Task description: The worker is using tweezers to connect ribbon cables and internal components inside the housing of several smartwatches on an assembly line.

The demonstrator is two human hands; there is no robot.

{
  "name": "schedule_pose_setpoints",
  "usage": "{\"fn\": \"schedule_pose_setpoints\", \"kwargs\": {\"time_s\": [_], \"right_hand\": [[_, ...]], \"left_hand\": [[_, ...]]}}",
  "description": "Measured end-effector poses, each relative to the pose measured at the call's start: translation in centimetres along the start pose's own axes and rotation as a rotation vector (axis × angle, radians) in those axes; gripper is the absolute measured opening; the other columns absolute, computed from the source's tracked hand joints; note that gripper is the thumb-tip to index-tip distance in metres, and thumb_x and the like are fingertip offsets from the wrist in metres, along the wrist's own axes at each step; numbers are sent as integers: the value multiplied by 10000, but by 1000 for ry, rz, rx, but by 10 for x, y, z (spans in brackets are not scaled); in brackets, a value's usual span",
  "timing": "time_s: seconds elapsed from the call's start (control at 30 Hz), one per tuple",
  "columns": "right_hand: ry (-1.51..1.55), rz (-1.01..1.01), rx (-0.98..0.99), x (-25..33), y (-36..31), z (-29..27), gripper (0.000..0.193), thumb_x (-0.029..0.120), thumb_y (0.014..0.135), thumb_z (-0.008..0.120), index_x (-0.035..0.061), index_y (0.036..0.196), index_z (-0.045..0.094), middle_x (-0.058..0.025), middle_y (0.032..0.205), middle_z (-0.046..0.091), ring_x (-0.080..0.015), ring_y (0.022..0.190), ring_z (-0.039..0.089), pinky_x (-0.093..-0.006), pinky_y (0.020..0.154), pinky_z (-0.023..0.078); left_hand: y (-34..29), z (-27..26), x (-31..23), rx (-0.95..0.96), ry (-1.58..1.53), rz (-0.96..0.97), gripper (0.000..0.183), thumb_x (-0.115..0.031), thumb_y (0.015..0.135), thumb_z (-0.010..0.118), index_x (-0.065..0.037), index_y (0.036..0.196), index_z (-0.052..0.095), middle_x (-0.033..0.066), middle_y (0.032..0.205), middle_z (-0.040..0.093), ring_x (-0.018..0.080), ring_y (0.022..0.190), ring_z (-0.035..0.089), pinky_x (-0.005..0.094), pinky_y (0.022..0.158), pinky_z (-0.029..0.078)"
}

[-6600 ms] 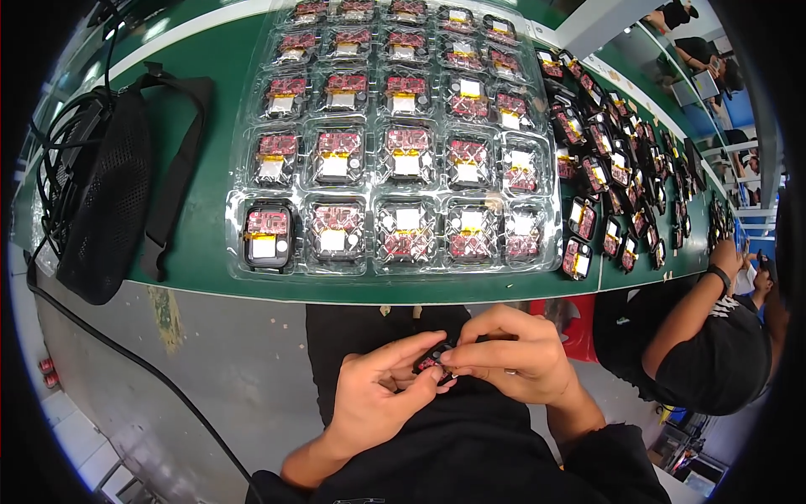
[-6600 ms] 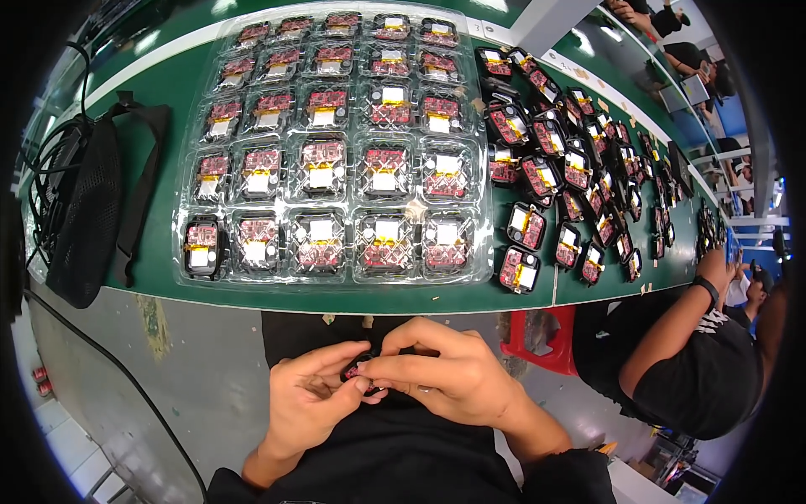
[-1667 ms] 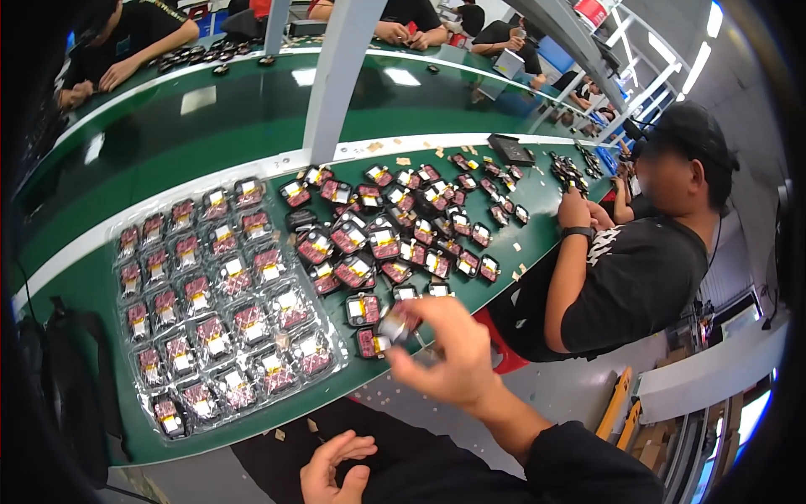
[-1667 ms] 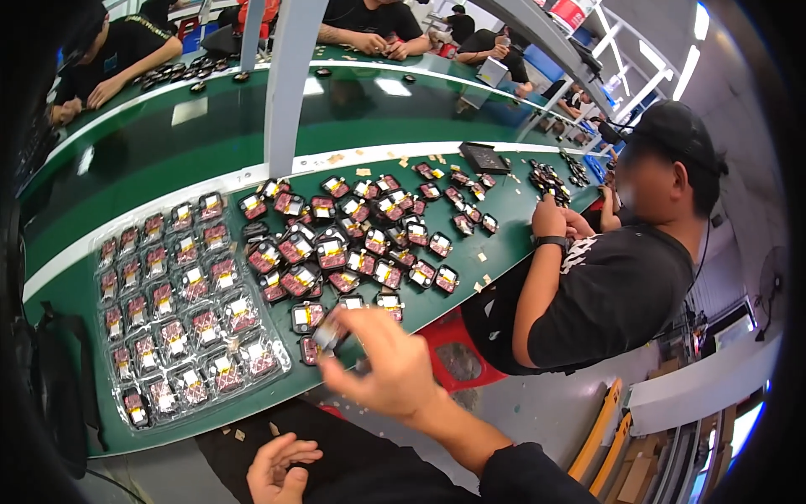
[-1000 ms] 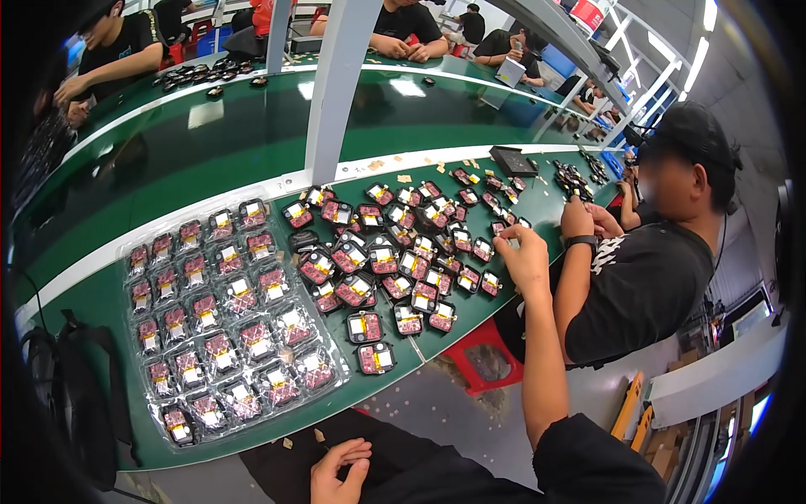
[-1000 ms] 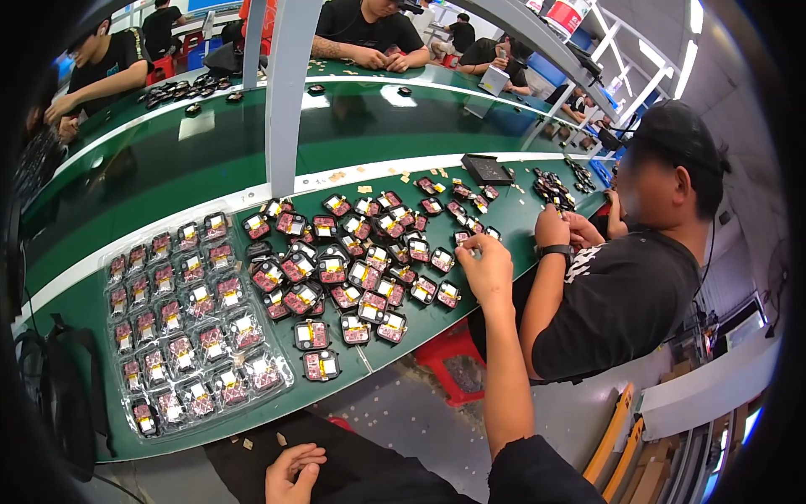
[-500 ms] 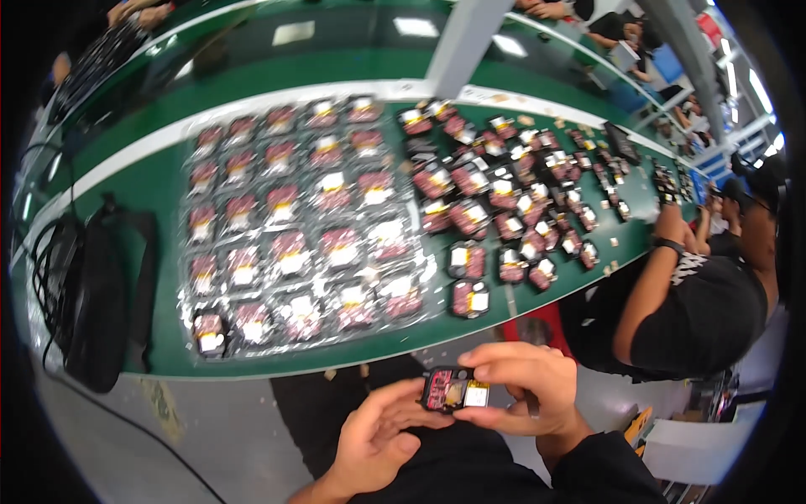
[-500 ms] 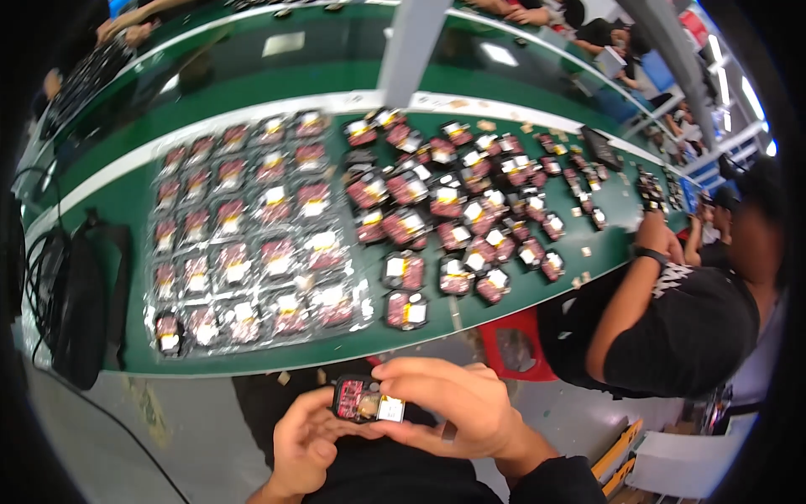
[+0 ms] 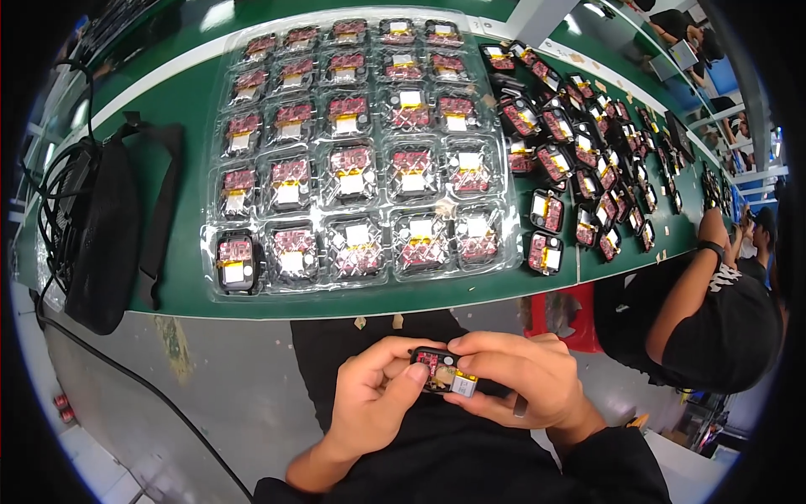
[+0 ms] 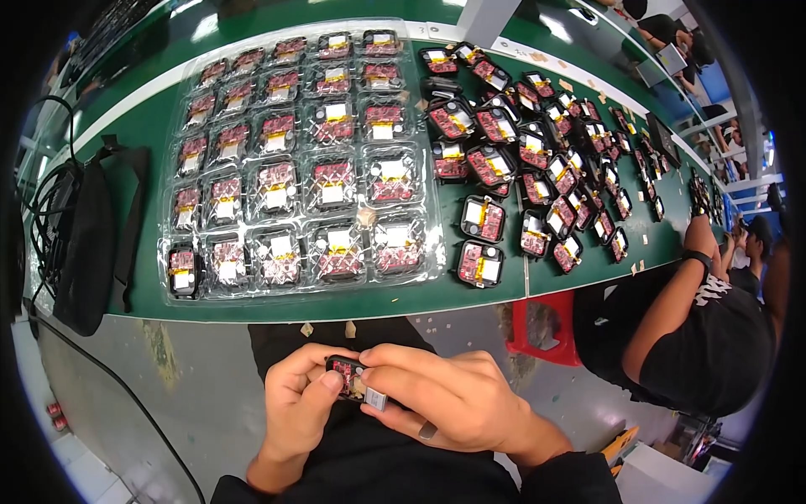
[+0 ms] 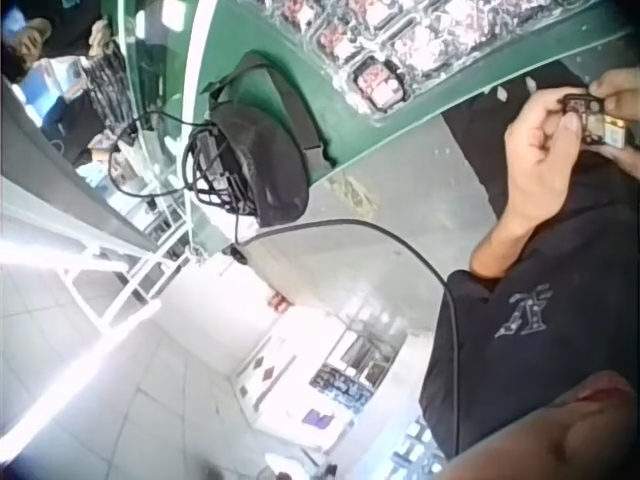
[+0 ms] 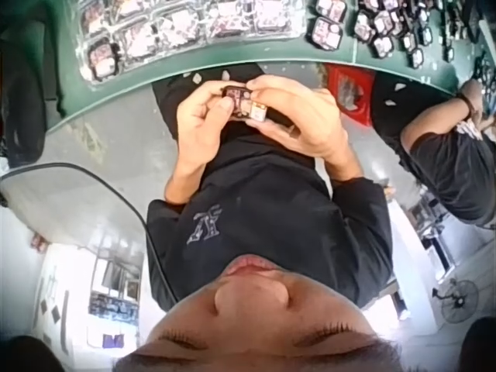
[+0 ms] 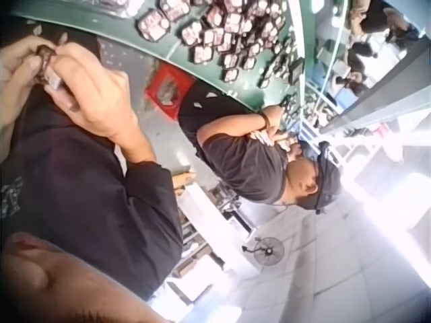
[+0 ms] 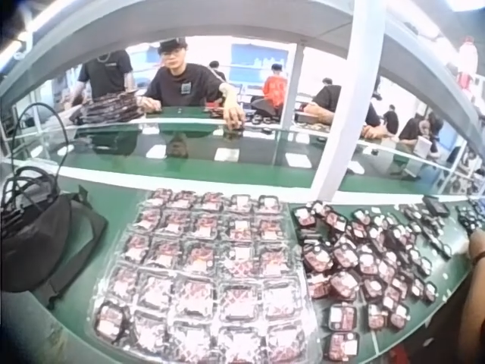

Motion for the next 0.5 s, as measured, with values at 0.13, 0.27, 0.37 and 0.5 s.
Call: {"fn": "schedule_pose_setpoints", "kwargs": {"time_s": [0.13,0.27,0.37,0.5], "right_hand": [[-8,2,48,0,-2,2,342,97,747,824,41,1048,672,-103,1107,704,-186,606,664,-267,516,525],[-14,-9,43,1,-3,4,326,109,755,812,51,1049,683,-99,1117,700,-177,600,658,-269,509,521],[-49,-13,84,0,-4,3,295,119,756,810,63,1023,700,-94,1127,693,-164,586,649,-267,497,514],[-66,-27,97,-7,-1,3,280,126,742,816,72,996,711,-86,1128,690,-144,564,633,-261,479,499]], "left_hand": [[-2,2,4,-50,-116,-6,222,-50,1019,537,79,1192,588,77,947,720,2,734,549,168,624,413],[-5,-2,5,-68,-83,-47,201,-68,1005,545,86,1127,585,103,959,710,68,806,614,216,718,477],[-5,-3,8,-75,-53,-95,207,-93,990,557,90,1083,585,126,960,703,131,857,669,263,795,535],[2,-3,9,-90,-68,-100,198,-94,990,558,85,1070,590,121,953,702,127,845,663,261,784,531]]}}
Point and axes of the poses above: each hand's wrist, its own y-axis towards the middle knuckle, its own z-axis out of the palm, x = y × z, the point moved 2 cm from there along y, towards the middle knuckle
